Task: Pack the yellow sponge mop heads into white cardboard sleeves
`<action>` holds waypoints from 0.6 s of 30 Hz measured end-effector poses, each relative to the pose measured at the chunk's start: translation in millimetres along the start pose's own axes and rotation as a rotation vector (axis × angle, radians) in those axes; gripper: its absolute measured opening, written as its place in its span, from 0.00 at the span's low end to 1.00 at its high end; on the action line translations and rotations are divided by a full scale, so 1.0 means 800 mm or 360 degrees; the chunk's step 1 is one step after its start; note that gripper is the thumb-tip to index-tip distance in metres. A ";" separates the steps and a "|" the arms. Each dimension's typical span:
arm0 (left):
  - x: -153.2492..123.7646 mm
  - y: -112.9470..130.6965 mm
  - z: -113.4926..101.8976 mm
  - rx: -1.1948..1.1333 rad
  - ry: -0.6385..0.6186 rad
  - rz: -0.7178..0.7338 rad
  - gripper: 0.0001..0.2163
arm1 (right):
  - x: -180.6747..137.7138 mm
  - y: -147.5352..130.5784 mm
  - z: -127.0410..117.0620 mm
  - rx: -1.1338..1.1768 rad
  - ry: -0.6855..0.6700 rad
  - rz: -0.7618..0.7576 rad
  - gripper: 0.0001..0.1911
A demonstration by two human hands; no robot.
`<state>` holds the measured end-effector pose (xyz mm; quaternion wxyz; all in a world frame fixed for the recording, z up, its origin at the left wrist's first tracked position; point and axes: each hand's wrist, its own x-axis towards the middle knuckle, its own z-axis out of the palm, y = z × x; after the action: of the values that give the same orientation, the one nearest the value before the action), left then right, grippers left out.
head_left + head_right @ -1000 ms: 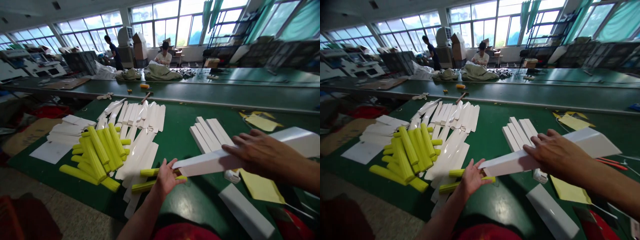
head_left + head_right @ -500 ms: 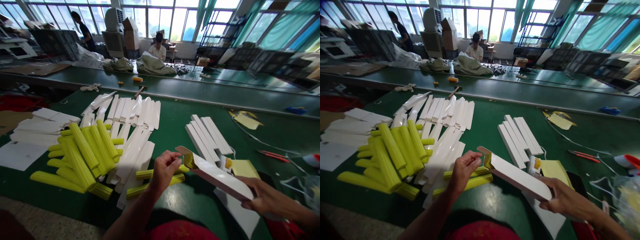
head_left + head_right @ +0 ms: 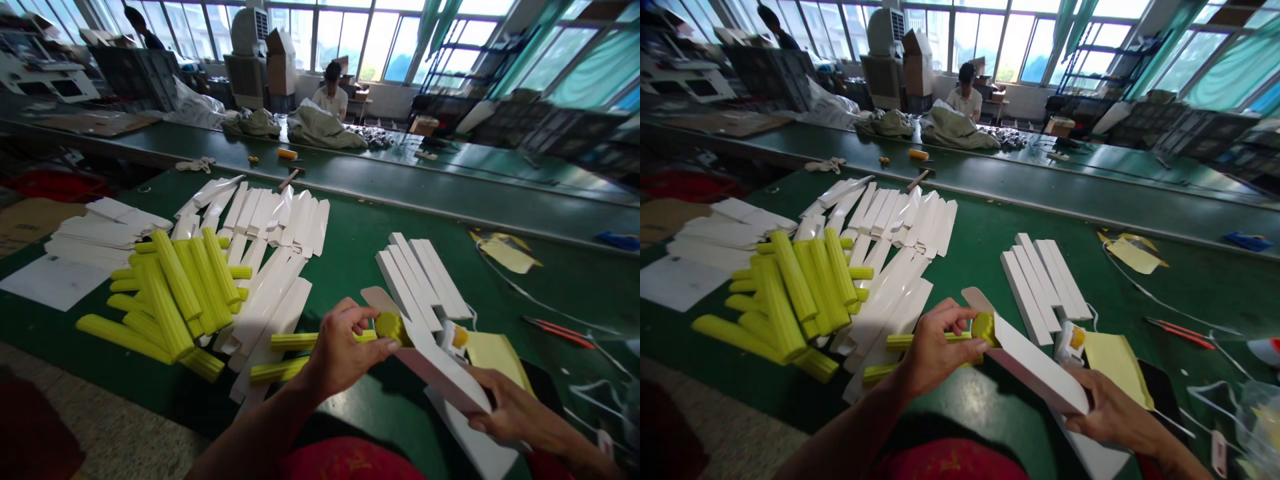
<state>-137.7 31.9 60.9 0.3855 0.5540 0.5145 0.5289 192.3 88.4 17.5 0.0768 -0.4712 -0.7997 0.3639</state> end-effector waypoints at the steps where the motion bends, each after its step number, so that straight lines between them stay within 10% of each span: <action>1: -0.002 0.001 0.001 -0.0020 0.0010 -0.0008 0.17 | 0.002 -0.001 0.002 0.0039 -0.0059 -0.0023 0.18; 18: -0.038 0.042 0.008 0.0305 0.0437 0.0751 0.16 | 0.026 0.018 0.039 0.0237 -0.0130 -0.0193 0.38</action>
<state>-123.1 -3.3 87.1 0.1244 0.6155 0.4663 0.6231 176.5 93.2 -18.8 0.1008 -0.3998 -0.7999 0.4361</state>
